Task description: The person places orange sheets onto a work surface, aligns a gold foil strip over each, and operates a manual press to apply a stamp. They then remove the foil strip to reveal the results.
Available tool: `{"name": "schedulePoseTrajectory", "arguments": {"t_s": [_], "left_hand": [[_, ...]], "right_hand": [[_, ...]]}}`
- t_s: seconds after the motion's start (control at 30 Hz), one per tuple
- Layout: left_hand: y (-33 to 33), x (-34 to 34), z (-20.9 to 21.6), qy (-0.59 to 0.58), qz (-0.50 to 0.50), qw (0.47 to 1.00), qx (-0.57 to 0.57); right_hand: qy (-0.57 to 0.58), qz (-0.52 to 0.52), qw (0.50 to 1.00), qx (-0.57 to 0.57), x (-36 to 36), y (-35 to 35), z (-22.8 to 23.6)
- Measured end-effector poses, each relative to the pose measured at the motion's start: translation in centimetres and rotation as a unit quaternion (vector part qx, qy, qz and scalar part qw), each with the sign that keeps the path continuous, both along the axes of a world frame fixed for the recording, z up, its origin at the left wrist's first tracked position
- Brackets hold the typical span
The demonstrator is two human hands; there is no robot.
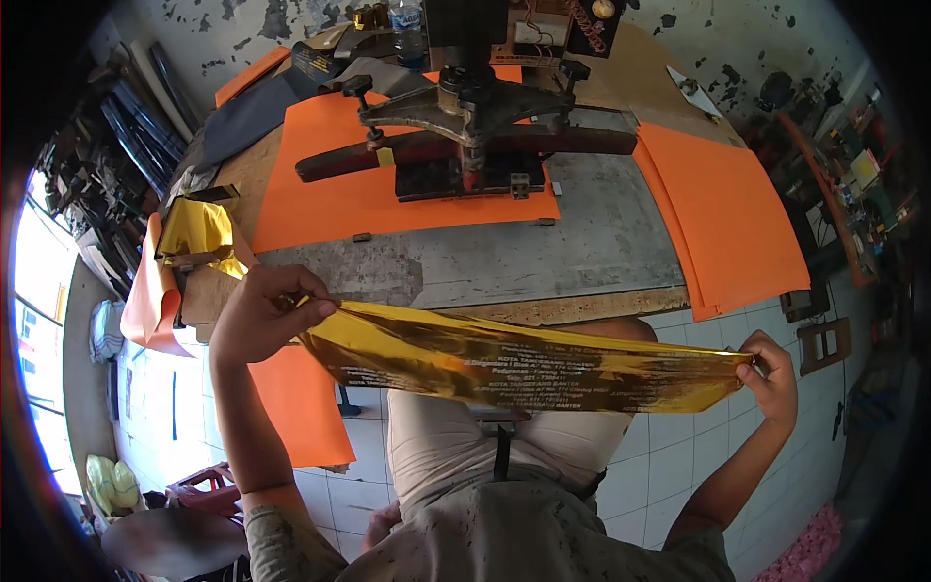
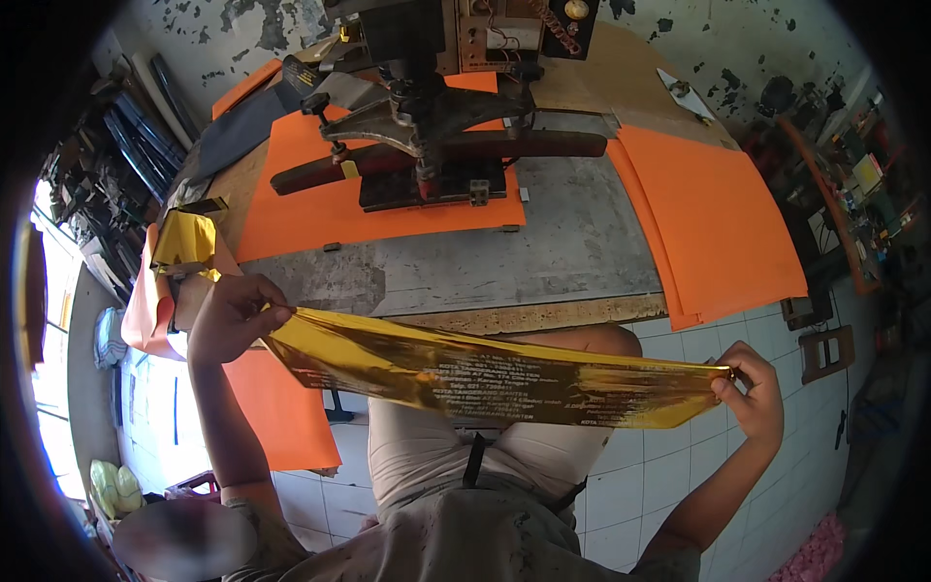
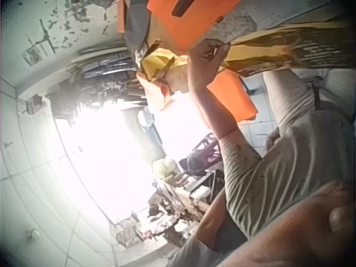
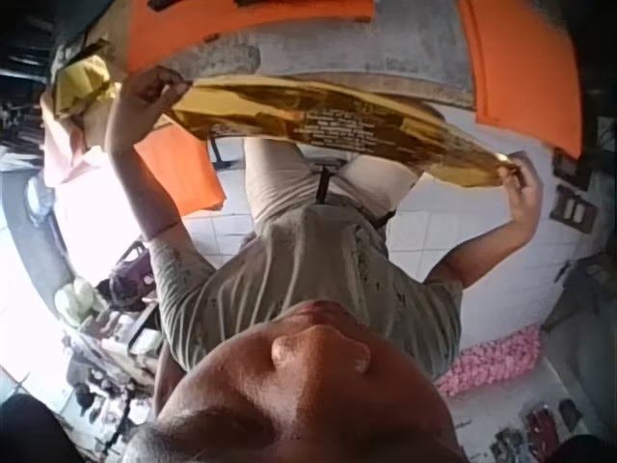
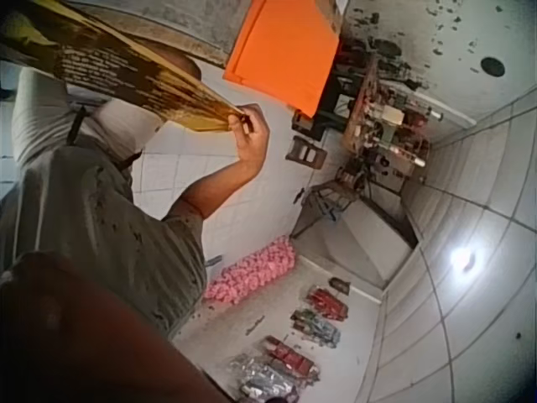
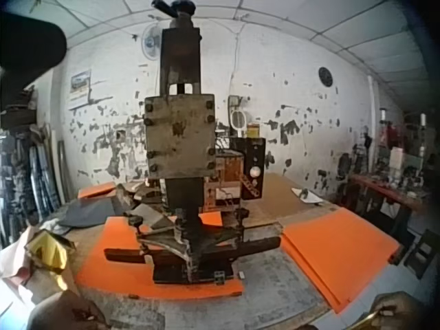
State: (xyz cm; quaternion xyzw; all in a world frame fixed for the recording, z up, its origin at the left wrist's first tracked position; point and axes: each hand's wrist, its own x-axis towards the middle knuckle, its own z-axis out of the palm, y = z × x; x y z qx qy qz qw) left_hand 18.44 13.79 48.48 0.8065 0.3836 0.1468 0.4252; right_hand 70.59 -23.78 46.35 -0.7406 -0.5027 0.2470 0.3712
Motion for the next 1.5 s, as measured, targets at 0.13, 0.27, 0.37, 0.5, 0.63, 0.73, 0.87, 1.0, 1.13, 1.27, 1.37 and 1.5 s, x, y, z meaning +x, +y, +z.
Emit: {"name": "schedulePoseTrajectory", "arguments": {"t_s": [0.13,0.27,0.37,0.5,0.63,0.73,0.87,1.0,1.13,1.27,1.37,1.5], "left_hand": [[0.7,-2.0,-0.3,-0.022,0.006,1.000,0.021],[0.4,-2.9,-0.1,-0.010,0.026,1.000,-0.006],[0.2,-3.3,-0.4,-0.011,0.038,0.999,-0.018],[0.0,-4.3,-0.9,-0.044,0.049,0.998,-0.008],[-0.9,-4.8,0.2,0.006,0.063,0.998,-0.027],[-1.6,-6.2,-0.5,-0.052,0.069,0.996,-0.028],[-1.1,-8.6,0.2,-0.062,0.011,0.997,0.050],[-1.7,-9.4,0.7,-0.140,0.045,0.988,-0.036],[-1.9,-11.0,1.4,-0.104,0.042,0.994,-0.007],[-2.0,-11.9,2.4,-0.076,0.007,0.997,0.024],[-2.8,-12.3,3.2,-0.076,0.011,0.996,0.040],[-2.6,-12.1,1.3,-0.120,0.047,0.991,0.035]], "right_hand": [[0.037,0.022,0.999,0.032,1.0,2.2,-0.2],[0.060,0.018,0.996,0.060,-0.4,4.8,-0.1],[0.054,0.001,0.999,-0.001,-0.8,5.9,0.7],[0.066,0.062,0.996,0.001,0.4,6.2,-0.1],[0.092,0.032,0.995,-0.025,-0.3,6.5,-0.7],[0.138,0.025,0.990,-0.003,-1.0,6.4,-0.9],[0.118,0.047,0.989,0.069,-1.5,6.5,-1.1],[0.007,0.085,0.992,-0.094,-4.1,7.2,0.6],[-0.032,0.183,0.961,-0.203,-5.4,7.4,-0.7],[0.005,0.106,0.988,-0.111,-6.1,6.3,-4.0],[-0.046,0.004,0.998,-0.037,-7.6,6.7,-4.8],[0.064,0.028,0.997,0.041,-6.0,4.5,-6.7]]}}
